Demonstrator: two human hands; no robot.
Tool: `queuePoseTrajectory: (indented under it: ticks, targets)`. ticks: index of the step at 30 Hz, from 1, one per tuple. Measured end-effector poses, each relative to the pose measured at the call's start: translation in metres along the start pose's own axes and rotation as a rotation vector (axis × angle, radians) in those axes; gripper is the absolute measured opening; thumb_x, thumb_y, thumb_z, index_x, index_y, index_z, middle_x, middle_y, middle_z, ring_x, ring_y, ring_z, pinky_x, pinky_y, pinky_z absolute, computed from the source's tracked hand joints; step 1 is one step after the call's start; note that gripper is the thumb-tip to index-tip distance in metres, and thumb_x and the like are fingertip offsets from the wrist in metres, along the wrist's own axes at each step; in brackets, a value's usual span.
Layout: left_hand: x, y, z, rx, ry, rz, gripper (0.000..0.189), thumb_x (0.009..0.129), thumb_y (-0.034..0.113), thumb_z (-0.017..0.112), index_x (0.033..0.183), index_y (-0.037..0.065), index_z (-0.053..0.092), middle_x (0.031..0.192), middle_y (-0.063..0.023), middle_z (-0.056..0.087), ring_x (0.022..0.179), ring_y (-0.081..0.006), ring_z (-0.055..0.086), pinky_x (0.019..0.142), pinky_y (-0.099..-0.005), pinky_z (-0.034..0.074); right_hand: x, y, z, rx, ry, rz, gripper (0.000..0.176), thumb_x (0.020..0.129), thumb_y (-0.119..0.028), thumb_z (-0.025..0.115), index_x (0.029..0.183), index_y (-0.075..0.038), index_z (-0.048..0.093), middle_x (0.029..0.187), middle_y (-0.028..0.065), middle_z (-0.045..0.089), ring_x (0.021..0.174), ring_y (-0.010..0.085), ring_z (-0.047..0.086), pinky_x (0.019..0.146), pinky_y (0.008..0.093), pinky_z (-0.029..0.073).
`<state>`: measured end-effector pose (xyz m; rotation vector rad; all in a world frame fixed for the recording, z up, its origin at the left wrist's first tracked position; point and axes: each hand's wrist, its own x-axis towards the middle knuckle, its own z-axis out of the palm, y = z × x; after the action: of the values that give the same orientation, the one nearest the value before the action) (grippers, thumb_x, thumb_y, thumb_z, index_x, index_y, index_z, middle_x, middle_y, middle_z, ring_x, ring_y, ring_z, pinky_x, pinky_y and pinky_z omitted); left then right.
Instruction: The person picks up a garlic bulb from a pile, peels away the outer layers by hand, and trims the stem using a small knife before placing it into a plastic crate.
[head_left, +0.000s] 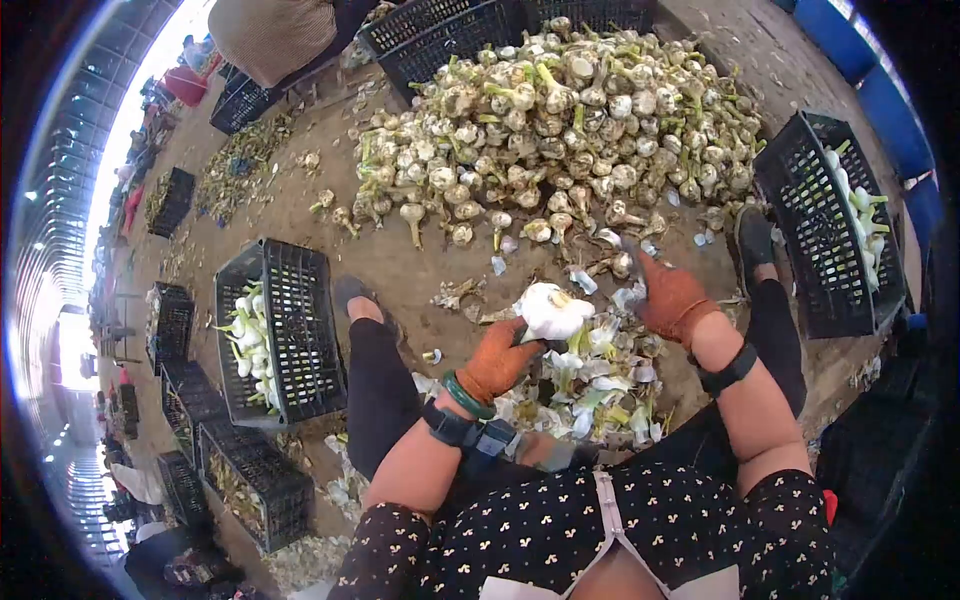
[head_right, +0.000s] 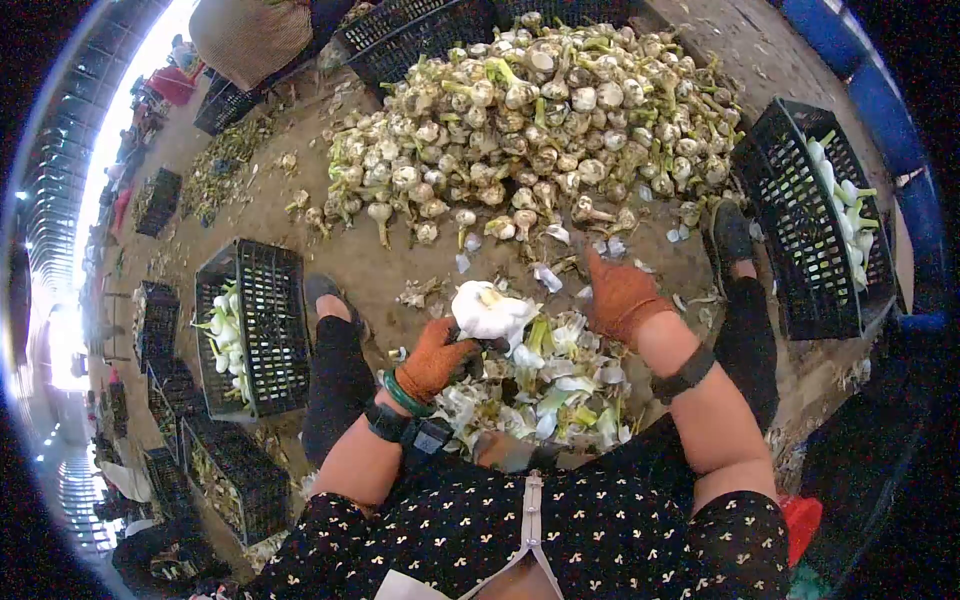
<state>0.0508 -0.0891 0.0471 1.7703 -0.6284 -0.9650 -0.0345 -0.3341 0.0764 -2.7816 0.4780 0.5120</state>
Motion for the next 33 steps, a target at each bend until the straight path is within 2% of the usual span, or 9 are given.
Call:
queuePoseTrajectory:
  ticks: [7,11,14,18,22,26,28,31,33]
  targets:
    - [0.011,-0.021,0.01,-0.315,-0.2,-0.107,0.031,0.076,0.008,0.056,0.105,-0.002,0.055,0.093,-0.0076,0.062,0.083,-0.0184,0.058,0.078,-0.0299,0.044,-0.018,-0.004,0.013,0.901,0.166,-0.485,0.044,0.071,-0.025,0.064,0.109,-0.005,0.053,0.095,0.0157,0.06,0.087,0.0325,0.058,0.08,0.0371,0.046]
    - [0.017,-0.05,0.021,0.255,-0.201,0.438,0.037,0.071,0.007,0.061,0.108,0.001,0.056,0.101,-0.008,0.06,0.093,-0.019,0.054,0.085,-0.0304,0.04,-0.013,0.0,0.01,0.735,0.28,-0.21,0.039,0.074,-0.016,0.062,0.11,-0.004,0.051,0.1,0.0167,0.059,0.091,0.0289,0.057,0.077,0.0365,0.046]
    - [0.0,0.008,0.019,-0.23,-0.423,0.029,0.037,0.072,0.008,0.062,0.108,0.004,0.057,0.105,-0.0083,0.058,0.1,-0.0191,0.051,0.088,-0.0313,0.037,0.001,0.034,0.026,0.062,0.522,-0.07,0.053,0.073,-0.023,0.063,0.118,-0.005,0.043,0.102,0.0194,0.057,0.09,0.0327,0.057,0.075,0.0408,0.045]
    - [0.005,0.0,0.023,0.039,-0.178,0.053,0.029,0.075,0.014,0.059,0.102,0.003,0.059,0.095,-0.011,0.06,0.083,-0.0183,0.056,0.077,-0.0301,0.043,-0.025,0.019,-0.015,0.22,-0.194,0.113,0.081,0.068,-0.04,0.066,0.13,-0.005,0.027,0.115,0.0234,0.048,0.105,0.039,0.047,0.09,0.0408,0.039]
    - [0.014,0.029,0.041,0.17,-0.159,-0.02,0.031,0.077,0.025,0.057,0.098,0.002,0.059,0.081,-0.0117,0.061,0.071,-0.0141,0.055,0.065,-0.0289,0.044,-0.028,-0.011,0.038,1.258,-0.067,-0.492,0.081,0.071,-0.032,0.07,0.132,-0.004,0.024,0.121,0.0114,0.046,0.11,0.0208,0.044,0.095,0.0329,0.035]
    - [0.014,0.016,0.049,0.041,-0.286,0.026,0.031,0.078,0.023,0.057,0.102,0.003,0.057,0.083,-0.0064,0.061,0.07,-0.0142,0.054,0.066,-0.028,0.044,-0.017,-0.009,0.056,1.946,-0.178,0.181,0.039,0.082,-0.025,0.058,0.113,-0.004,0.049,0.098,0.0047,0.057,0.083,0.015,0.056,0.069,0.024,0.048]
    - [0.009,0.017,0.045,0.005,-0.303,-0.063,0.03,0.079,0.023,0.057,0.102,0.003,0.057,0.085,-0.0052,0.06,0.071,-0.014,0.055,0.067,-0.028,0.044,0.01,0.057,0.082,2.306,-0.283,0.045,0.034,0.082,-0.028,0.056,0.109,-0.006,0.051,0.093,0.0035,0.058,0.077,0.0141,0.056,0.064,0.0237,0.049]
    - [0.0,0.012,0.042,-0.04,-0.323,-0.186,0.03,0.079,0.024,0.058,0.101,0.004,0.058,0.086,-0.0054,0.061,0.075,-0.0128,0.056,0.069,-0.0281,0.045,0.002,0.075,-0.026,2.286,0.487,0.117,0.036,0.084,-0.035,0.049,0.108,-0.009,0.052,0.092,0.0028,0.059,0.079,0.0144,0.057,0.066,0.0295,0.051]
    - [-0.006,0.013,0.04,-0.064,-0.323,-0.264,0.031,0.078,0.026,0.059,0.1,0.003,0.058,0.088,-0.0076,0.062,0.078,-0.0142,0.057,0.071,-0.0284,0.045,0.005,0.129,-0.072,2.241,0.969,-0.28,0.064,0.081,-0.056,0.042,0.12,-0.006,0.043,0.116,0.0095,0.05,0.104,0.0218,0.05,0.082,0.036,0.048]
